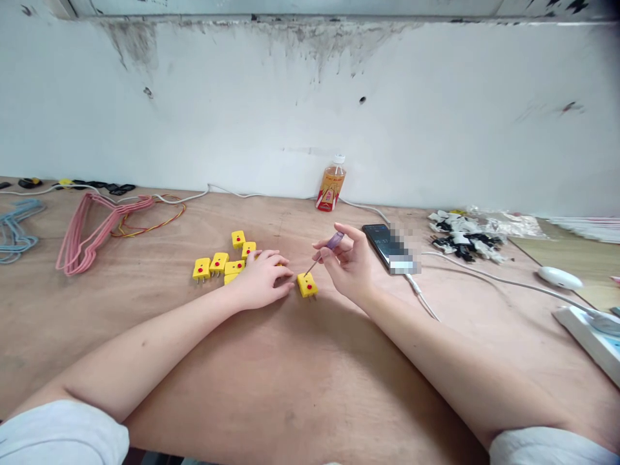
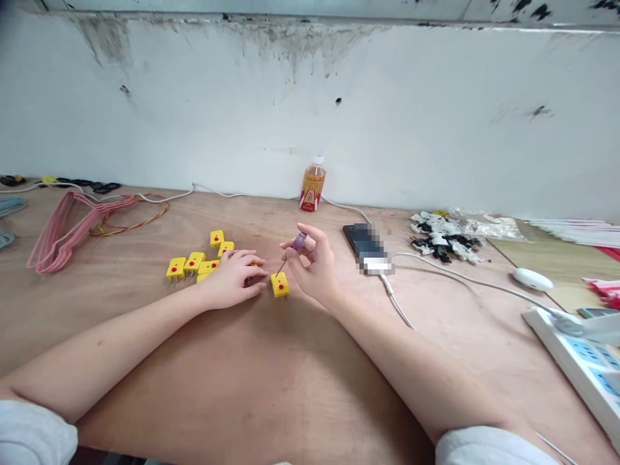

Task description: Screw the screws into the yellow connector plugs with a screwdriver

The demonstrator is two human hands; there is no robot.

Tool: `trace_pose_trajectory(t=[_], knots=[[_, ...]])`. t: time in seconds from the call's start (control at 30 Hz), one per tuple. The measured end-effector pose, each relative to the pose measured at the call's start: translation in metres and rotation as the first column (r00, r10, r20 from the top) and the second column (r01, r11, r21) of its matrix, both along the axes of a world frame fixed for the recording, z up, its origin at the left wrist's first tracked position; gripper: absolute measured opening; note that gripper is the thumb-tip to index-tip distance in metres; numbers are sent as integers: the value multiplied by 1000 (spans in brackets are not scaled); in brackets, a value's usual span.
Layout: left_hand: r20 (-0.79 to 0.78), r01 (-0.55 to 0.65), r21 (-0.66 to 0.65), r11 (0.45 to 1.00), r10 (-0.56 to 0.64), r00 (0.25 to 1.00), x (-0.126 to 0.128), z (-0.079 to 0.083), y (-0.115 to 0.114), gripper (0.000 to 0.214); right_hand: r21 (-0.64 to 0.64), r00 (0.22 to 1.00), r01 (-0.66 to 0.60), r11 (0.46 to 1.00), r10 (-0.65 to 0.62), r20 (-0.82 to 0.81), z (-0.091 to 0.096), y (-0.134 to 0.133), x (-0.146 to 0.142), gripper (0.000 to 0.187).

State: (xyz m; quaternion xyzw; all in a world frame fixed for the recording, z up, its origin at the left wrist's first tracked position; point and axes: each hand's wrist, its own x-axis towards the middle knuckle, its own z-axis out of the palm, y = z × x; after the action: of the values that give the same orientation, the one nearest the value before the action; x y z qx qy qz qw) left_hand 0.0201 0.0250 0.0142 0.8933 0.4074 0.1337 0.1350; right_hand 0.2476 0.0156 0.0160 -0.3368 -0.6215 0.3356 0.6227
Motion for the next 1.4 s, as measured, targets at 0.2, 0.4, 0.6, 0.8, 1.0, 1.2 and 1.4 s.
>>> trace_pose_trajectory(t=[0.2,0.4,0.6,0.8,1.0,1.2,1.4], knots=[[-20,-3,14,1000,4,1000,1,0,-1,24,29,999,-15,999,14,49,0,-1,4,45],[-6,3,19,1000,-3,1000,0,1,-2,24,-14,997,-22,1000,23,71,-2,-2,-1,49],[-4,10,21,1000,-9,1000,0,-1,-2,25,39,993,-10,999,5,116,-2,-5,-1,44],[-13,19,32,999,-19,1000,0,-2,-1,25,29,993,7,1000,-10,121,-2,-4,-1,45],[-24,12,31,999,-11,1000,0,-1,-2,25,44,988,-1,999,-5,152,-5,-3,1,46],[-13,18,9,1000,-18,1000,0,1,-2,25,61,983,-11,998,-1,184,-5,-3,2,41],[-37,23,27,999,-22,999,1,2,-3,24,27,985,-31,999,26,168,-5,-4,2,43]])
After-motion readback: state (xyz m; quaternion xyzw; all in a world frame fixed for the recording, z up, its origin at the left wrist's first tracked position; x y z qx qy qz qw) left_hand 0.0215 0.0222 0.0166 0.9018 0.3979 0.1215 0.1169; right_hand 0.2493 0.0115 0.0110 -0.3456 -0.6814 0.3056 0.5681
